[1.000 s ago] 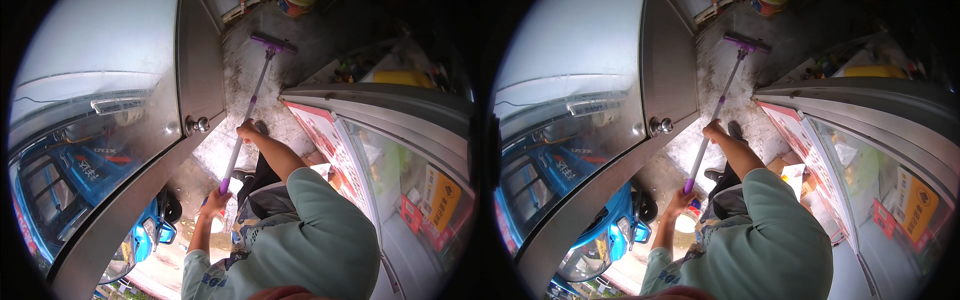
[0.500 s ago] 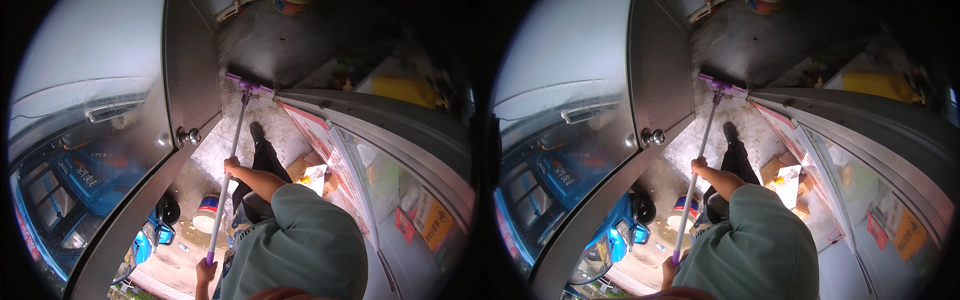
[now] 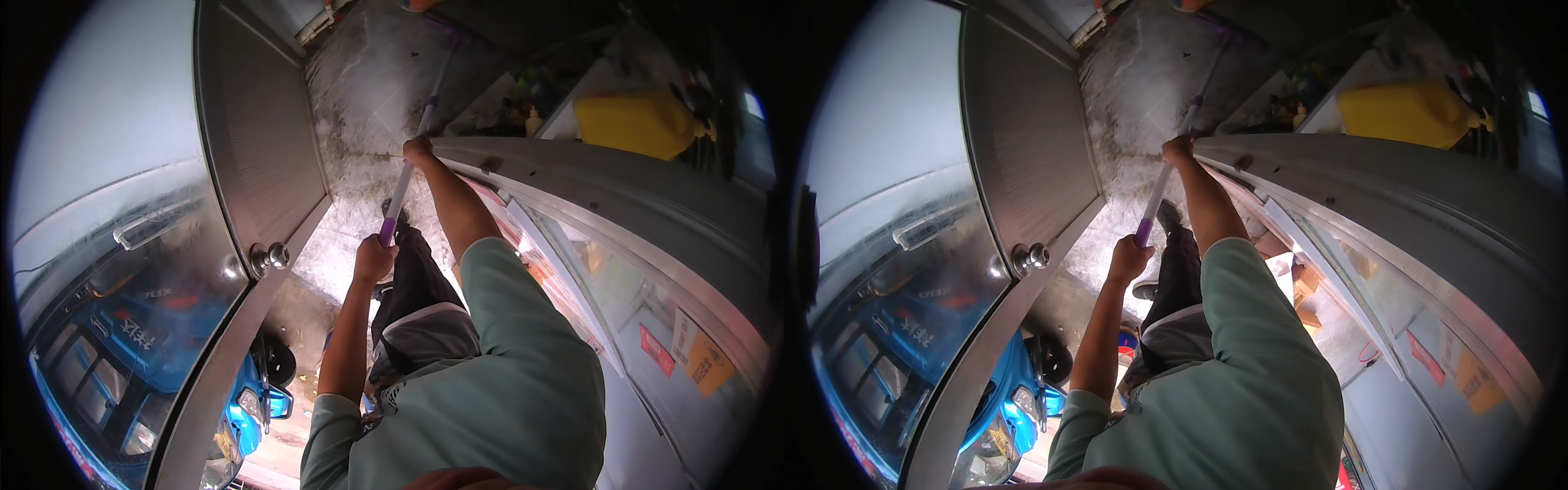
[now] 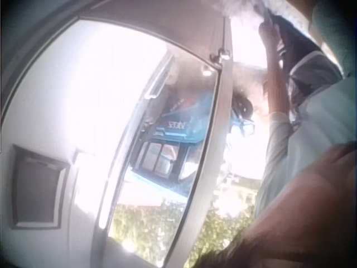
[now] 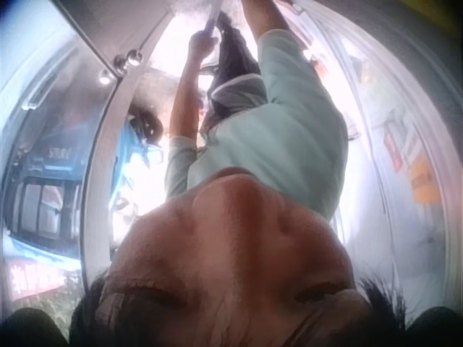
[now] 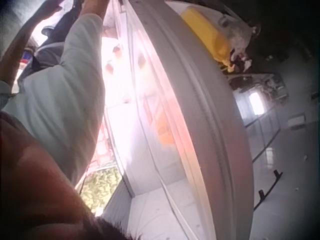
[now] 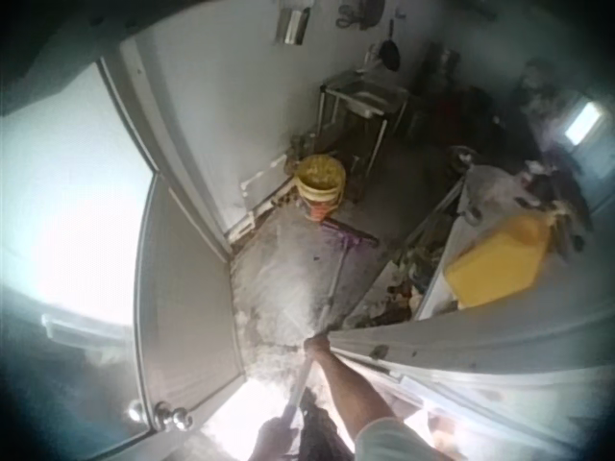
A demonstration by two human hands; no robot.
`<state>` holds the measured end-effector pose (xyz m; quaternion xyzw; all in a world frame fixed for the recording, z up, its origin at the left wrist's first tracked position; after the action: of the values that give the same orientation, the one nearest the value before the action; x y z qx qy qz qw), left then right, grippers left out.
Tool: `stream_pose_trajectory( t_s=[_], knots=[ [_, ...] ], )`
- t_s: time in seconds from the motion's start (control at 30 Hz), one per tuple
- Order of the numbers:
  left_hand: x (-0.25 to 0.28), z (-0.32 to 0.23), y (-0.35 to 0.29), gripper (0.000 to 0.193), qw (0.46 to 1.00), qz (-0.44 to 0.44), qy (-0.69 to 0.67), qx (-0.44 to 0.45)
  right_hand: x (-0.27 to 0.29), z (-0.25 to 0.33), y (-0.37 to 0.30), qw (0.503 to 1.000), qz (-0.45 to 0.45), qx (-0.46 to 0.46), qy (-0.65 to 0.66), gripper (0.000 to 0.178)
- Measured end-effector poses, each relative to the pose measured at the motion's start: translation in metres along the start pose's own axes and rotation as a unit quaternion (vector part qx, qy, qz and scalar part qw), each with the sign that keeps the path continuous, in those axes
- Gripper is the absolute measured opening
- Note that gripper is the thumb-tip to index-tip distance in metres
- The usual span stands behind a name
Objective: The person uses a mop to clean a concrete floor area next to a blue three-wheeled vehicle and a food display case. They repeatedly mop the same wet patch, then move the mop aside, handle a power cord, and open the vehicle's side panel.
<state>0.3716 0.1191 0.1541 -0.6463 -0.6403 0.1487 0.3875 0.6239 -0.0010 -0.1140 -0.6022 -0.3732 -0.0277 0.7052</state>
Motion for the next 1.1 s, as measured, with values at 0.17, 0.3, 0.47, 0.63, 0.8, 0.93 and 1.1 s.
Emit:
stream_pose_trajectory(
  t_s=[0.17, 0.3, 0.47, 0.63, 0.8, 0.93, 1.1],
  knots=[
    [0.014, 0.025, -0.028, 0.035, 0.999, 0.010, -0.010, 0.047, 0.002, 0.039, -0.053, 0.953, -0.050, 0.157, -0.254, 0.013],
    [0.062, 0.078, -0.096, 0.032, 0.997, 0.002, 0.019, 0.081, -0.016, 0.112, -0.101, 0.990, 0.096, 0.040, 0.100, 0.019],
    [0.126, 0.111, -0.208, 0.029, 0.985, -0.003, 0.037, 0.169, -0.044, 0.191, -0.169, 0.879, 0.270, -0.100, 0.380, 0.035],
    [0.169, 0.112, -0.300, 0.026, 0.970, -0.034, 0.043, 0.236, -0.074, 0.253, -0.192, 0.868, 0.291, -0.102, 0.389, 0.027],
    [0.208, 0.091, -0.356, 0.023, 0.961, -0.079, 0.038, 0.262, -0.085, 0.299, -0.221, 0.791, 0.292, -0.068, 0.533, 0.027],
    [0.209, 0.075, -0.374, 0.023, 0.958, -0.082, 0.050, 0.271, -0.076, 0.295, -0.240, 0.705, 0.156, -0.191, 0.665, 0.057],
    [0.184, 0.068, -0.382, 0.023, 0.965, -0.096, 0.039, 0.241, -0.075, 0.273, -0.250, 0.652, 0.065, -0.204, 0.727, 0.031]
  ],
)
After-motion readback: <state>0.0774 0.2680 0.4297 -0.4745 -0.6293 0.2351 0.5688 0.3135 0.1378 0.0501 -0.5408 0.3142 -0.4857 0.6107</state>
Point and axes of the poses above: each hand's wrist, its own y-axis towards the middle knuckle, its own x-axis out of the back of the hand, z = x × y, the point moved 5 cm from there along y, towards the middle knuckle, and after that the axes turned 9 degrees about -y, right-handed, at the moved point
